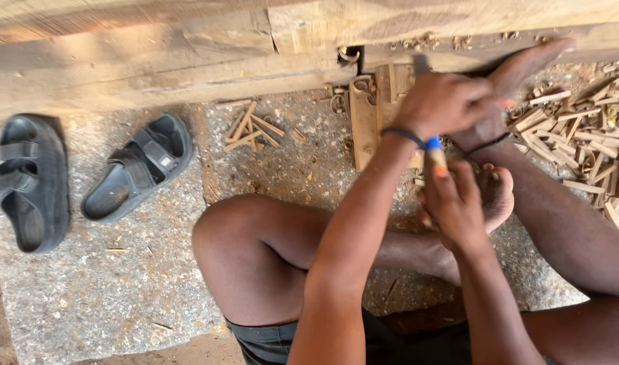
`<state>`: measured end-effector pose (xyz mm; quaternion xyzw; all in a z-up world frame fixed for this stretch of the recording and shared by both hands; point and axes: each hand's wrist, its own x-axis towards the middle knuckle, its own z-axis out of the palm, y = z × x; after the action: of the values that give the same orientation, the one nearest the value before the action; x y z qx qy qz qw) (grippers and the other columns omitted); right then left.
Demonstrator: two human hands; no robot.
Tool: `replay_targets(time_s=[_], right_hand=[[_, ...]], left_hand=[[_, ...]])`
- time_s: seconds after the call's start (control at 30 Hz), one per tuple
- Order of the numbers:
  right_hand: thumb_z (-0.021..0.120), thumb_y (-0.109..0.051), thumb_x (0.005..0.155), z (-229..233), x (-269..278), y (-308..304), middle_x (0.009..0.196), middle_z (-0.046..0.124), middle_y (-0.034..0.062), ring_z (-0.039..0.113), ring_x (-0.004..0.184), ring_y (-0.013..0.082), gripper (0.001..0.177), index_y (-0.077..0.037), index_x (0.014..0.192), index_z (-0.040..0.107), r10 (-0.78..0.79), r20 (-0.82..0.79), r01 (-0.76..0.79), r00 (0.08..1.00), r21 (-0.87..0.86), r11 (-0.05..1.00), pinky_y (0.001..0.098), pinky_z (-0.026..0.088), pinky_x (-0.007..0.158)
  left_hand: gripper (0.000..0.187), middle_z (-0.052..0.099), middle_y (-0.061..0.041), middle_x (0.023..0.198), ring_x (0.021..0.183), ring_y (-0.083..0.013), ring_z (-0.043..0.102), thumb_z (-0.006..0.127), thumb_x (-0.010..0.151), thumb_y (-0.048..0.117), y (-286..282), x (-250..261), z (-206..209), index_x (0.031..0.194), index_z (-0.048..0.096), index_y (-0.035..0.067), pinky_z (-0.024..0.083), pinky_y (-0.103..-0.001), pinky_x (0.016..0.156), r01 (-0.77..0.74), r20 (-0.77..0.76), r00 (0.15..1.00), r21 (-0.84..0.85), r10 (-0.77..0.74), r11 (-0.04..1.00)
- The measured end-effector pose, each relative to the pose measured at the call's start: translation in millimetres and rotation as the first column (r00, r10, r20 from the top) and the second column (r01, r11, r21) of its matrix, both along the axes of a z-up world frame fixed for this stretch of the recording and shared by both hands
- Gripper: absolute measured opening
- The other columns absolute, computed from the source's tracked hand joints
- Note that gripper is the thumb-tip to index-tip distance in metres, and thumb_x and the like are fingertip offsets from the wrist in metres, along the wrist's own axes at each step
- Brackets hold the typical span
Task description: The person carves a piece of wood using a chisel and a hammer, striking the tool to remove material and shape a slot.
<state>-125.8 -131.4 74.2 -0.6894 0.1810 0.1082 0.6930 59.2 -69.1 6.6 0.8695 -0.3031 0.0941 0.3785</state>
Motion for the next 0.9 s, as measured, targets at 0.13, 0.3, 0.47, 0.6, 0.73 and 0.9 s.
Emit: replay_targets(time_s=[0.13, 0.3, 0.47, 0.6, 0.73, 0.9], right_hand=[[0.045, -0.023, 0.108, 9.9, -27.5, -27.0, 0.072, 0.057, 0.0147, 0.047, 0.041, 0.0185, 0.018, -0.006, 0.111, 0.043, 0.064, 0.063, -0.059, 0.996, -0.074, 0.995, 0.0304, 0.037, 0.034], [0.046, -0.023, 0.105, 5.0, -41.2, -30.5, 0.070, 0.057, 0.0136, 0.047, 0.040, 0.0180, 0.019, -0.005, 0.111, 0.043, 0.156, -0.008, -0.156, 0.988, -0.125, 0.980, 0.0306, 0.038, 0.033], [0.048, -0.025, 0.105, 4.9, -35.1, -10.0, 0.068, 0.058, 0.0124, 0.050, 0.044, 0.0170, 0.023, -0.003, 0.110, 0.045, 0.196, -0.050, -0.202, 0.979, -0.237, 0.950, 0.0316, 0.041, 0.036], [0.051, -0.026, 0.104, 1.1, -46.5, -12.8, 0.066, 0.059, 0.0128, 0.053, 0.043, 0.0188, 0.026, -0.002, 0.109, 0.044, 0.217, -0.120, -0.245, 0.969, -0.346, 0.905, 0.0338, 0.040, 0.036], [0.055, -0.024, 0.103, 1.4, -31.7, -14.7, 0.061, 0.058, 0.0146, 0.052, 0.041, 0.0204, 0.030, 0.000, 0.104, 0.038, 0.233, -0.064, -0.240, 0.970, -0.365, 0.900, 0.0358, 0.039, 0.034], [0.053, -0.023, 0.103, 7.0, -27.5, -11.5, 0.063, 0.057, 0.0112, 0.053, 0.042, 0.0179, 0.021, -0.005, 0.110, 0.044, 0.294, -0.062, -0.297, 0.954, -0.358, 0.885, 0.0345, 0.038, 0.035]], left_hand=[[0.052, 0.063, 0.003, 0.057, 0.047, -0.0097, 0.059, 0.046, 0.096, 0.066, -26.6, -20.9, 2.4, 0.083, 0.074, 0.024, 0.045, -0.029, 0.045, 0.045, 0.121, 0.992, -0.043, -0.039, 0.998], [0.055, 0.060, 0.003, 0.057, 0.047, -0.0118, 0.057, 0.047, 0.098, 0.065, -12.6, -41.7, -21.1, 0.077, 0.072, 0.020, 0.048, -0.031, 0.046, 0.100, -0.100, 0.991, 0.110, -0.089, 0.989], [0.059, 0.059, -0.002, 0.063, 0.046, -0.0110, 0.057, 0.048, 0.099, 0.062, 13.4, -44.9, -18.3, 0.066, 0.066, 0.017, 0.049, -0.032, 0.045, 0.044, -0.064, 0.997, 0.037, -0.042, 0.998], [0.056, 0.060, -0.004, 0.058, 0.047, -0.0172, 0.058, 0.052, 0.097, 0.059, 16.7, -54.3, -21.6, 0.063, 0.065, 0.016, 0.049, -0.039, 0.048, -0.044, 0.026, 0.999, -0.073, 0.046, 0.996], [0.055, 0.064, -0.006, 0.056, 0.049, -0.0216, 0.065, 0.051, 0.098, 0.055, 14.0, -40.4, -13.9, 0.065, 0.067, 0.015, 0.054, -0.041, 0.052, 0.001, -0.178, 0.984, -0.008, -0.002, 1.000], [0.051, 0.071, -0.009, 0.064, 0.055, -0.0266, 0.069, 0.051, 0.097, 0.056, 20.6, -39.7, -13.4, 0.078, 0.077, 0.016, 0.058, -0.045, 0.061, -0.077, -0.031, 0.997, -0.125, 0.073, 0.989]])
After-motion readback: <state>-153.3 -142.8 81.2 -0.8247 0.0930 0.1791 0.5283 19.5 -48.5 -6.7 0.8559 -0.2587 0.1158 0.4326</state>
